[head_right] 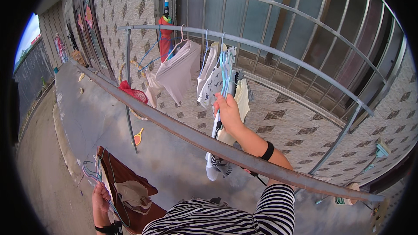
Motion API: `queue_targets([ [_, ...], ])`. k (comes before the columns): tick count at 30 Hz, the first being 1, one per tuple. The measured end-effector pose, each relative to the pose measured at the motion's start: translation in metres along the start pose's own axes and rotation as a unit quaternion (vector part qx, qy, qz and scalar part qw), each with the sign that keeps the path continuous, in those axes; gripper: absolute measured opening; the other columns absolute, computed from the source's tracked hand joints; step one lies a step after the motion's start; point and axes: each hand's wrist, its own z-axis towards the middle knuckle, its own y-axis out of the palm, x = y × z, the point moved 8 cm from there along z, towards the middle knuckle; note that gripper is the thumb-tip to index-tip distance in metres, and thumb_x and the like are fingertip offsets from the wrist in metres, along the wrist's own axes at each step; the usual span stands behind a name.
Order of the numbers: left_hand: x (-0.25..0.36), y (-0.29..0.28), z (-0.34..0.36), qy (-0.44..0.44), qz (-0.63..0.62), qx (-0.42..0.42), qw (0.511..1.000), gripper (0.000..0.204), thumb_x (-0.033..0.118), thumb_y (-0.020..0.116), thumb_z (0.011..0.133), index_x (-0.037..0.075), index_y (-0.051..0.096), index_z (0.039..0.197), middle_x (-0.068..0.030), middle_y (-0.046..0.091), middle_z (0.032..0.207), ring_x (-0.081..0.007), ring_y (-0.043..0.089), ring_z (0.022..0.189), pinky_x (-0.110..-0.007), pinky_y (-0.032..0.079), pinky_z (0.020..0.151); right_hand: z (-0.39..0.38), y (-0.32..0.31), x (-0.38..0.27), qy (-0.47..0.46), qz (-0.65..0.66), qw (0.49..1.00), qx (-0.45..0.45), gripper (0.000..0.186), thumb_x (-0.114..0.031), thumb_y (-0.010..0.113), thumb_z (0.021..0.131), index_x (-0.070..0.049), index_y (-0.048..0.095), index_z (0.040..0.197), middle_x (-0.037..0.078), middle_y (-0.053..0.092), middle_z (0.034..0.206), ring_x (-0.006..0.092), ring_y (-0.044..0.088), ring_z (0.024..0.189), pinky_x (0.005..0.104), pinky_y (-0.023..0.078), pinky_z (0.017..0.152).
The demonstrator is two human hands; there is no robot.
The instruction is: The person takes several items of clothing including a t-shirt, trousers, and undergarments from a laundry rack and hangs them onto a clothesline using hangers.
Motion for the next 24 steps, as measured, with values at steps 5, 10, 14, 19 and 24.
queue_targets([
  [5, -0.003, 0.050, 0.038, -0.017, 0.016, -0.055, 0.998, 0.020, 0.029, 0.046, 0.089, 0.013, 0.043, 0.076, 0.0057, 0.037, 0.055, -0.0039, 0.030, 0.044, -0.018, 0.025, 0.040, -0.054, 0.084, 0.030, -0.010, -0.072, 0.990, -0.120, 0.014, -0.013, 0.038, 0.088, -0.001, 0.045, 0.089, 0.005, 0.051, 0.063, 0.0120, 0.048, 0.049, 0.0262, 0.040, 0.044],
  [10, -0.003, 0.114, 0.052, -0.037, -0.024, -0.084, 0.996, 0.010, 0.018, 0.042, 0.090, 0.009, 0.046, 0.088, -0.0066, 0.060, 0.076, -0.0094, 0.051, 0.055, -0.020, 0.042, 0.048, -0.102, 0.173, 0.050, -0.004, -0.132, 0.969, -0.211, 0.020, -0.017, 0.039, 0.089, 0.000, 0.045, 0.098, 0.004, 0.050, 0.060, 0.0116, 0.049, 0.050, 0.0262, 0.042, 0.048],
  [14, -0.019, 0.179, 0.062, -0.050, -0.051, -0.189, 0.979, 0.010, 0.015, 0.040, 0.090, 0.006, 0.045, 0.092, -0.0175, 0.056, 0.105, -0.0251, 0.057, 0.096, -0.033, 0.050, 0.076, -0.115, 0.208, 0.077, -0.080, -0.240, 0.943, -0.219, 0.019, -0.020, 0.041, 0.087, -0.001, 0.044, 0.087, 0.011, 0.055, 0.056, 0.0293, 0.055, 0.050, 0.0408, 0.043, 0.049],
  [19, -0.049, 0.213, 0.069, -0.056, -0.074, -0.188, 0.978, 0.013, 0.009, 0.055, 0.081, 0.005, 0.050, 0.092, -0.0077, 0.058, 0.090, -0.0179, 0.057, 0.079, -0.032, 0.047, 0.075, -0.120, 0.218, 0.075, -0.156, -0.426, 0.850, -0.269, 0.025, -0.025, 0.049, 0.082, 0.001, 0.047, 0.083, 0.014, 0.057, 0.065, 0.0326, 0.057, 0.061, 0.0422, 0.043, 0.056],
  [24, -0.048, 0.213, 0.072, -0.063, -0.091, -0.142, 0.984, 0.008, 0.012, 0.052, 0.082, 0.006, 0.052, 0.087, 0.0004, 0.054, 0.071, -0.0105, 0.055, 0.064, -0.028, 0.050, 0.066, -0.116, 0.156, 0.040, -0.250, -0.308, 0.868, -0.297, 0.026, -0.021, 0.053, 0.080, -0.005, 0.055, 0.100, 0.009, 0.058, 0.092, 0.0254, 0.055, 0.086, 0.0367, 0.039, 0.076],
])
